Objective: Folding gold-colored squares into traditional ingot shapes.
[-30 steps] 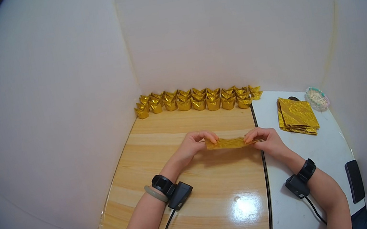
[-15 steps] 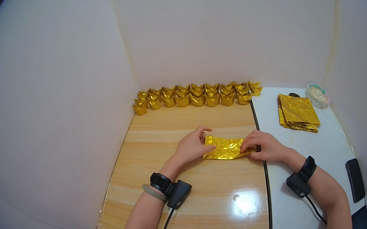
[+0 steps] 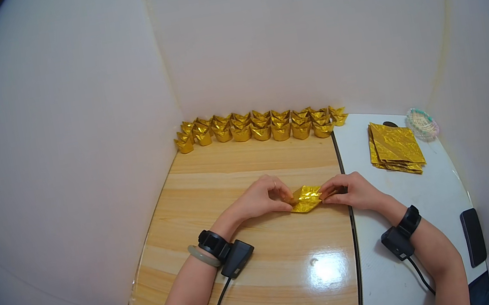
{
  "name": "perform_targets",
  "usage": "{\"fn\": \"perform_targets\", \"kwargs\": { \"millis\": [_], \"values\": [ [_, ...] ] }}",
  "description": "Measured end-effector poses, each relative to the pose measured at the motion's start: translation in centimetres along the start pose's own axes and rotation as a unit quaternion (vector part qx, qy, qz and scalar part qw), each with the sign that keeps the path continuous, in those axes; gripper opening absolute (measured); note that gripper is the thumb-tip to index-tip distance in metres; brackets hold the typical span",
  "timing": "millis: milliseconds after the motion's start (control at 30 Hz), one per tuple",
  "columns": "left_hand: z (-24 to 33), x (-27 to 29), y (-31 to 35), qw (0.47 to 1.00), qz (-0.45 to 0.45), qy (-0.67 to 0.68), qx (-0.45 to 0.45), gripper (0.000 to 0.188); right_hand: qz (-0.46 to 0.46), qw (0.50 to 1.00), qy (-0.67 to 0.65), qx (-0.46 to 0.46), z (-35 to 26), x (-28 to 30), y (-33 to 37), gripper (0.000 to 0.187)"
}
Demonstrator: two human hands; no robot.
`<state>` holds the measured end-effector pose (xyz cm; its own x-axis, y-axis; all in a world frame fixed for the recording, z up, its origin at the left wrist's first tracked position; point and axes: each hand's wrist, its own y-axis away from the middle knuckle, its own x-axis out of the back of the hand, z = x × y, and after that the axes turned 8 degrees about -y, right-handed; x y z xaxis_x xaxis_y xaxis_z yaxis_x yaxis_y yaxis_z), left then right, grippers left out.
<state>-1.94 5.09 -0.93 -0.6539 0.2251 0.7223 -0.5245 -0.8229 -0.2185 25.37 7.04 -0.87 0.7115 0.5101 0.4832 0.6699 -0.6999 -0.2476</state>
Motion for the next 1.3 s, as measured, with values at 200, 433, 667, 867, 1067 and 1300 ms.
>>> {"fn": "perform_targets", "kwargs": {
  "millis": [200,433,667,867,1067,1300],
  "values": [
    [-0.7,-0.1,0.0,0.999,-0.030,-0.027,-0.018,0.015,0.005,0.999,-0.047,-0.014,-0.2,-0.1,-0.1,0.028],
    [-0.7,-0.4,-0.1,0.994,-0.007,-0.091,-0.066,0.016,0.083,0.979,0.182,0.031,0.1,0.0,-0.6,0.032],
    [-0.8,-0.6,0.0,0.993,0.009,-0.111,-0.048,0.016,0.054,0.951,0.304,0.025,-0.1,-1.8,-1.6,0.028],
    [-0.5,-0.7,-0.3,0.997,0.013,-0.076,-0.020,0.040,0.062,0.946,0.313,-0.067,-1.1,-1.7,-1.5,0.033],
    [0.0,-0.5,-0.2,0.994,-0.025,-0.103,0.037,0.044,0.054,0.939,0.339,-0.015,-1.0,-1.4,-1.4,0.030],
    [0.3,-1.2,-0.1,0.994,0.030,-0.101,0.020,0.028,0.094,0.984,0.150,-0.016,0.4,-1.2,-1.4,0.022]
  ]
}}
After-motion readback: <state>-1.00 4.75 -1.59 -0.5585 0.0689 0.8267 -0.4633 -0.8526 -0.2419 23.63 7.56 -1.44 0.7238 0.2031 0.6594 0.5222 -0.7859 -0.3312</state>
